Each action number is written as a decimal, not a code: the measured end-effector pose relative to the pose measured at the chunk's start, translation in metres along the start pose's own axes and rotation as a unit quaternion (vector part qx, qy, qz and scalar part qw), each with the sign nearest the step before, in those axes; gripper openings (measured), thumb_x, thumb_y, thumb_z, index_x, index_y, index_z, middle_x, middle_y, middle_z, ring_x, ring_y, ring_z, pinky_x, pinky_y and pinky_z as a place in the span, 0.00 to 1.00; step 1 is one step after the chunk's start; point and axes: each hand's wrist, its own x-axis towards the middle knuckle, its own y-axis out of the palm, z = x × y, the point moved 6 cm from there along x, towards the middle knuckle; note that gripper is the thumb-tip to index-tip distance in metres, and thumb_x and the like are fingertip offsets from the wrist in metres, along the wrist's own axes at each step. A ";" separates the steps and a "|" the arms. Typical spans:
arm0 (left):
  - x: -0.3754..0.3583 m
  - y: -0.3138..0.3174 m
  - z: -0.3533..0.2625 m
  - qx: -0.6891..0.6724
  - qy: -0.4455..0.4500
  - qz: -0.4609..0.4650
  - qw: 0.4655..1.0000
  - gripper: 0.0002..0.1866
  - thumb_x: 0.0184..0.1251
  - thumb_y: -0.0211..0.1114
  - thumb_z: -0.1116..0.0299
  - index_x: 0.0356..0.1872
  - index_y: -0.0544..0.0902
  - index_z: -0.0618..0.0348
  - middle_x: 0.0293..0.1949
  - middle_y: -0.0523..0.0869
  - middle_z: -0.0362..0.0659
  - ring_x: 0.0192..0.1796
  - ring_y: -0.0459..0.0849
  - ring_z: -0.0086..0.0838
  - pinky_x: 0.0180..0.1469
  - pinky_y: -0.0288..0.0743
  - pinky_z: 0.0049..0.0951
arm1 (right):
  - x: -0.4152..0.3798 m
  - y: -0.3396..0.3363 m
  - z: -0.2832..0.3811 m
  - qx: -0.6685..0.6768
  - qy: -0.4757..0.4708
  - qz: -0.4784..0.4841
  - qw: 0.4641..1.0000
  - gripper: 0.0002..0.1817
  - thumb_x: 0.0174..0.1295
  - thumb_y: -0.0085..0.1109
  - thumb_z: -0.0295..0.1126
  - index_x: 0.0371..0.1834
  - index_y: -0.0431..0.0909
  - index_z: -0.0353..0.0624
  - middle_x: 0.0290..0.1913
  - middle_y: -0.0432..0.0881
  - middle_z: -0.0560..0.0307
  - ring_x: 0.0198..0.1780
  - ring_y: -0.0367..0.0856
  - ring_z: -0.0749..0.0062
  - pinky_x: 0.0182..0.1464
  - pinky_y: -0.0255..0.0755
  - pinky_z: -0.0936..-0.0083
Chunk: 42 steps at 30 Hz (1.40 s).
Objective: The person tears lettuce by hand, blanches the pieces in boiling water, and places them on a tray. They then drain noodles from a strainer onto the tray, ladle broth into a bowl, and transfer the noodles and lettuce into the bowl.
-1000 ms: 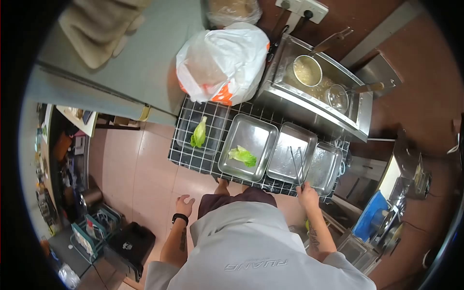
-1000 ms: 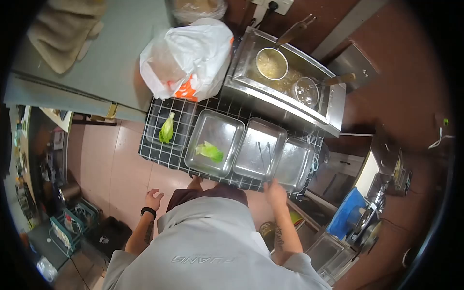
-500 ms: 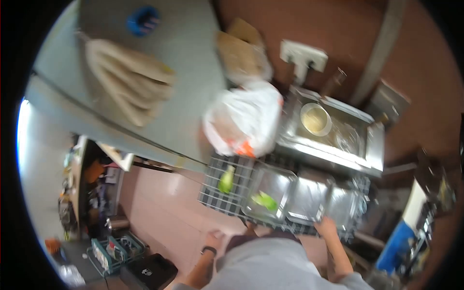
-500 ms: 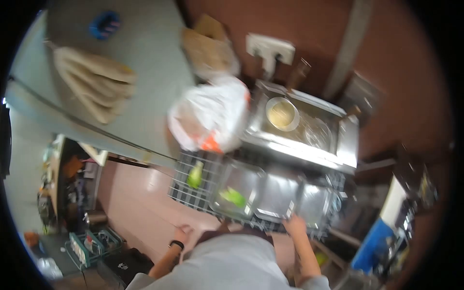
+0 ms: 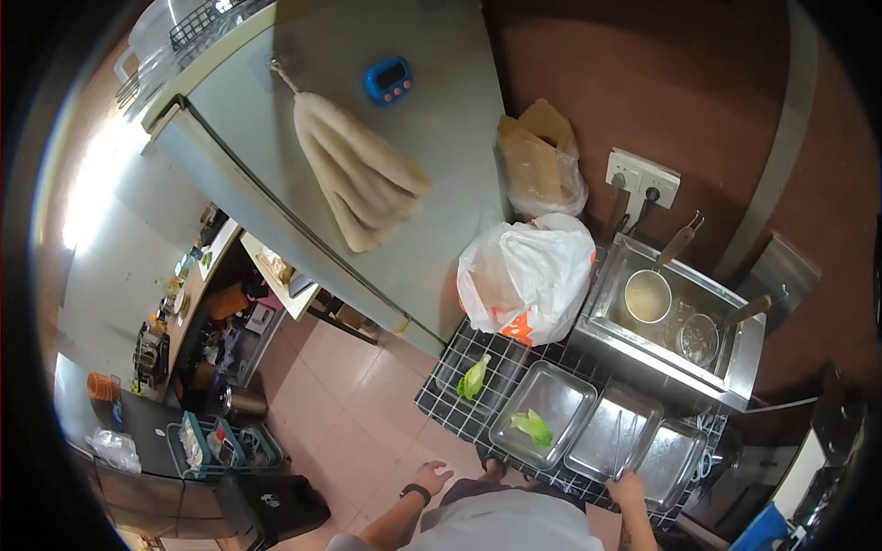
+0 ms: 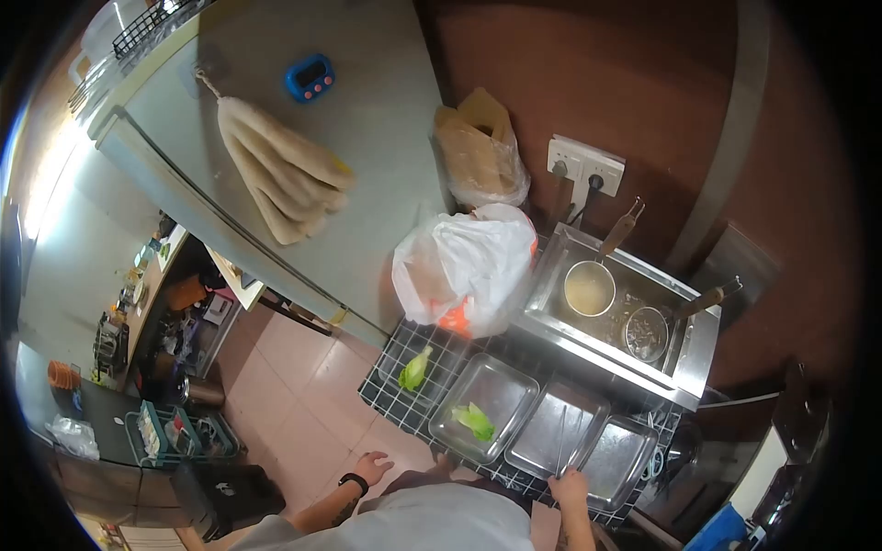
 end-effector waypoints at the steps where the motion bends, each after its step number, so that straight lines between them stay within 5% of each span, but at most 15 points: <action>1: 0.001 0.001 -0.002 -0.005 0.006 0.002 1.000 0.24 0.55 0.71 0.48 0.50 0.85 0.49 0.53 0.80 0.58 0.60 0.76 0.52 0.65 0.69 0.43 | -0.006 -0.005 0.003 -0.033 -0.052 -0.033 0.998 0.25 0.52 0.65 0.44 0.44 0.78 0.31 0.31 0.85 0.37 0.30 0.87 0.52 0.43 0.80 0.62; 3: 0.008 0.000 -0.003 -0.023 0.014 -0.003 1.000 0.24 0.54 0.72 0.50 0.49 0.85 0.51 0.53 0.80 0.58 0.59 0.76 0.52 0.64 0.70 0.42 | -0.007 -0.008 -0.028 0.142 0.081 0.036 0.986 0.23 0.55 0.64 0.43 0.48 0.79 0.35 0.40 0.85 0.38 0.44 0.85 0.46 0.48 0.78 0.57; 4: 0.005 0.004 -0.003 -0.043 0.021 -0.006 0.999 0.23 0.54 0.73 0.52 0.49 0.85 0.52 0.53 0.80 0.58 0.58 0.77 0.52 0.63 0.70 0.42 | -0.053 -0.065 -0.034 0.144 0.110 0.040 0.983 0.23 0.55 0.64 0.43 0.48 0.79 0.35 0.40 0.85 0.38 0.44 0.85 0.46 0.48 0.78 0.57; 5: 0.002 0.010 -0.001 -0.034 0.028 0.026 0.999 0.23 0.54 0.73 0.52 0.49 0.85 0.52 0.53 0.80 0.58 0.58 0.77 0.52 0.63 0.70 0.42 | -0.071 -0.151 0.052 0.158 0.112 0.209 0.958 0.21 0.59 0.63 0.39 0.51 0.77 0.36 0.38 0.85 0.43 0.42 0.85 0.54 0.44 0.78 0.63; 6: -0.004 0.018 0.000 -0.035 0.049 0.033 0.998 0.23 0.54 0.73 0.53 0.48 0.85 0.54 0.52 0.80 0.58 0.57 0.77 0.51 0.62 0.71 0.42 | -0.088 -0.197 0.036 0.217 0.006 0.193 0.957 0.21 0.62 0.61 0.38 0.55 0.75 0.37 0.35 0.84 0.49 0.40 0.85 0.61 0.42 0.77 0.67; 9: 0.006 0.017 0.003 -0.040 0.063 0.014 0.997 0.22 0.55 0.73 0.55 0.47 0.85 0.57 0.51 0.81 0.58 0.55 0.79 0.51 0.60 0.72 0.42 | -0.097 -0.306 0.070 0.213 -0.135 -0.036 0.967 0.16 0.60 0.62 0.35 0.48 0.80 0.38 0.36 0.85 0.47 0.38 0.84 0.58 0.42 0.76 0.67; 13: 0.000 0.022 0.017 -0.029 0.023 0.014 0.999 0.21 0.55 0.72 0.56 0.46 0.84 0.59 0.49 0.81 0.57 0.54 0.79 0.50 0.58 0.73 0.42 | -0.052 -0.410 0.139 -0.102 -0.165 -0.320 0.927 0.08 0.59 0.56 0.29 0.36 0.83 0.39 0.36 0.85 0.47 0.39 0.83 0.47 0.43 0.77 0.61; 16: -0.004 0.018 0.023 -0.026 0.023 -0.003 0.999 0.23 0.56 0.72 0.56 0.48 0.84 0.60 0.48 0.84 0.55 0.52 0.82 0.43 0.56 0.75 0.38 | 0.027 -0.414 0.184 -0.269 -0.124 -0.232 0.927 0.09 0.59 0.54 0.28 0.34 0.85 0.43 0.38 0.87 0.50 0.42 0.85 0.53 0.44 0.78 0.62; 19: -0.010 0.015 0.031 -0.065 -0.016 -0.017 0.998 0.21 0.55 0.72 0.57 0.47 0.84 0.59 0.49 0.81 0.57 0.54 0.80 0.49 0.58 0.73 0.41 | 0.099 -0.379 0.229 -0.381 -0.159 -0.137 0.900 0.09 0.58 0.57 0.30 0.36 0.87 0.47 0.41 0.88 0.54 0.45 0.87 0.61 0.47 0.79 0.67; 24: -0.019 0.016 0.051 -0.078 -0.020 -0.026 0.996 0.22 0.55 0.72 0.57 0.48 0.85 0.59 0.50 0.81 0.57 0.54 0.80 0.49 0.58 0.73 0.42 | 0.136 -0.358 0.236 -0.360 -0.156 -0.155 0.907 0.08 0.56 0.58 0.31 0.34 0.87 0.47 0.41 0.88 0.53 0.46 0.87 0.60 0.48 0.79 0.67; 30: -0.024 0.022 0.069 -0.059 -0.042 0.021 0.997 0.22 0.56 0.71 0.57 0.49 0.84 0.60 0.50 0.81 0.59 0.54 0.80 0.50 0.57 0.74 0.42 | 0.060 -0.420 0.191 -0.196 -0.101 -0.247 0.944 0.09 0.56 0.56 0.30 0.34 0.87 0.46 0.37 0.86 0.45 0.42 0.85 0.49 0.47 0.79 0.60; 37: 0.030 0.020 0.098 -0.081 -0.001 -0.002 0.997 0.22 0.55 0.73 0.59 0.48 0.84 0.59 0.48 0.80 0.57 0.52 0.80 0.50 0.56 0.74 0.42 | -0.042 -0.501 0.202 -0.126 -0.125 -0.411 0.894 0.08 0.60 0.57 0.32 0.35 0.86 0.47 0.36 0.85 0.46 0.40 0.83 0.47 0.46 0.77 0.59; 42: 0.025 -0.010 0.040 -0.090 0.003 -0.034 0.995 0.21 0.56 0.73 0.60 0.48 0.83 0.58 0.49 0.80 0.56 0.54 0.79 0.48 0.58 0.73 0.41 | -0.026 -0.496 0.212 -0.168 -0.091 -0.370 0.909 0.10 0.62 0.55 0.34 0.40 0.86 0.47 0.38 0.86 0.47 0.44 0.84 0.50 0.49 0.77 0.59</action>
